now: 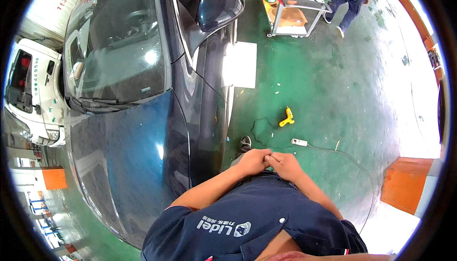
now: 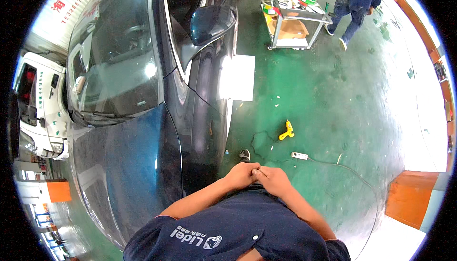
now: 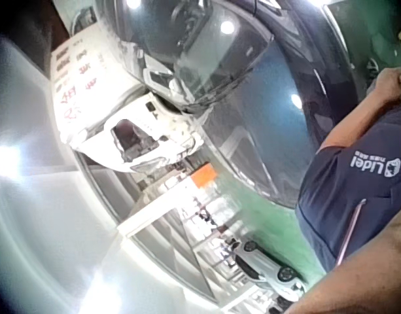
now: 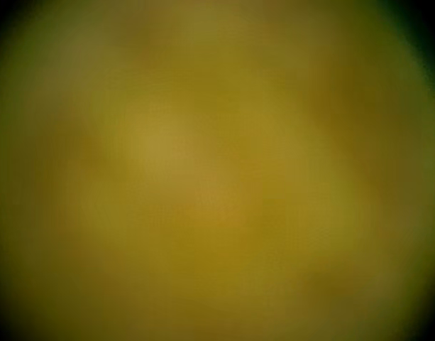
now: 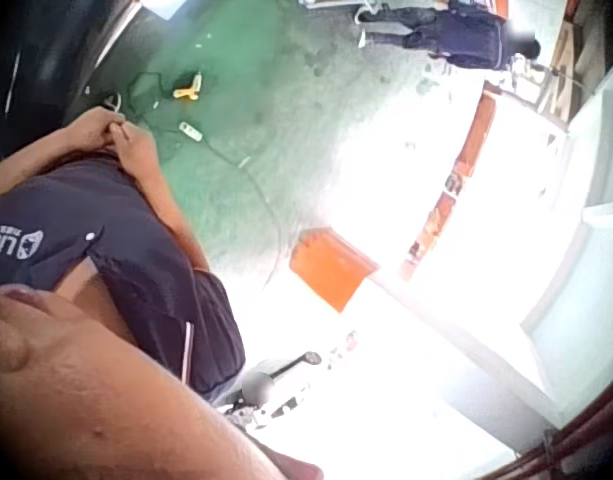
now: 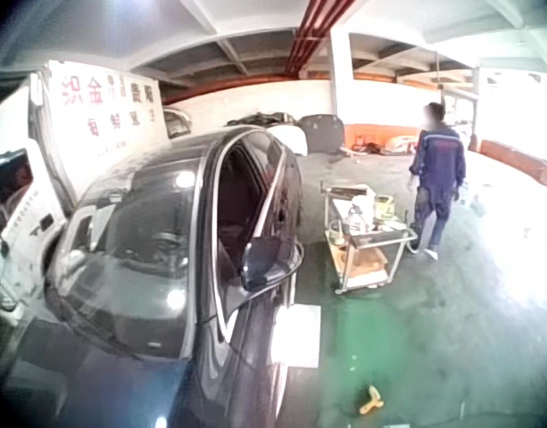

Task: The person cleans the side of a dark car in a garage. They use a spray bottle to apply liquid to the vehicle's surface and wipe it with a white cloth. The person also uses a metal tool to work on the car's trim and handles a yellow power tool on the floor.

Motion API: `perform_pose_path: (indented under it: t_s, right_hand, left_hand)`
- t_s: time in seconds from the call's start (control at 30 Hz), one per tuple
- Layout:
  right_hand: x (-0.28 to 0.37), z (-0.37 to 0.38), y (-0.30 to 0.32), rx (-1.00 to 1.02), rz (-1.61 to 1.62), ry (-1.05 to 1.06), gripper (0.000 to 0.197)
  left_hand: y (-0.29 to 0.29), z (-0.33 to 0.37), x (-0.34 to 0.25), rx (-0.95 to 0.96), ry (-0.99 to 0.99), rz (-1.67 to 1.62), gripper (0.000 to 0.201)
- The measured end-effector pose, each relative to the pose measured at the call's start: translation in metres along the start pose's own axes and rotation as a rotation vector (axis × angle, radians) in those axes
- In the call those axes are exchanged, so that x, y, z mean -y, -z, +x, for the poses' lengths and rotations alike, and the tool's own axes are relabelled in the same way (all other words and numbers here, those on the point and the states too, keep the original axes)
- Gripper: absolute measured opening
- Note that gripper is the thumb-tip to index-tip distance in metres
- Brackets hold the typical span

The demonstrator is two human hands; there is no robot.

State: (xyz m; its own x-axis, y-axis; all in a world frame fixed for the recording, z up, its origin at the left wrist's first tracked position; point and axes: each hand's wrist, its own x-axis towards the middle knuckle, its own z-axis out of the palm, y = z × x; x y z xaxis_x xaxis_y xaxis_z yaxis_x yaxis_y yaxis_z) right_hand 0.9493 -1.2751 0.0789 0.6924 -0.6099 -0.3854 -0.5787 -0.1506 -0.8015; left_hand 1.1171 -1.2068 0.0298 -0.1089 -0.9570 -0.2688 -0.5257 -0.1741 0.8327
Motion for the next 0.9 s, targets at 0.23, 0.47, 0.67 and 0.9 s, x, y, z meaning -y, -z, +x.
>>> perform_pose_path:
  t_s: [0.23, 0.47, 0.67, 0.9]
  right_hand:
    - [0.024, 0.040, -0.015, 0.019, 0.144, -0.232, 0.035]
    - [0.045, 0.077, -0.009, -0.072, 0.155, -0.232, 0.034]
    - [0.043, 0.116, 0.024, -0.250, 0.106, -0.322, 0.027]
    - [0.041, 0.264, 0.118, -0.441, 0.023, -0.145, 0.038]
  left_hand:
    - [0.045, 0.019, 0.033, 0.114, -0.023, -0.038, 0.018]
    - [0.092, 0.051, 0.050, 0.144, -0.055, 0.021, 0.020]
    - [0.170, 0.120, 0.078, 0.094, -0.073, 0.247, 0.032]
    - [0.273, 0.221, 0.132, -0.105, -0.055, 0.470, 0.035]
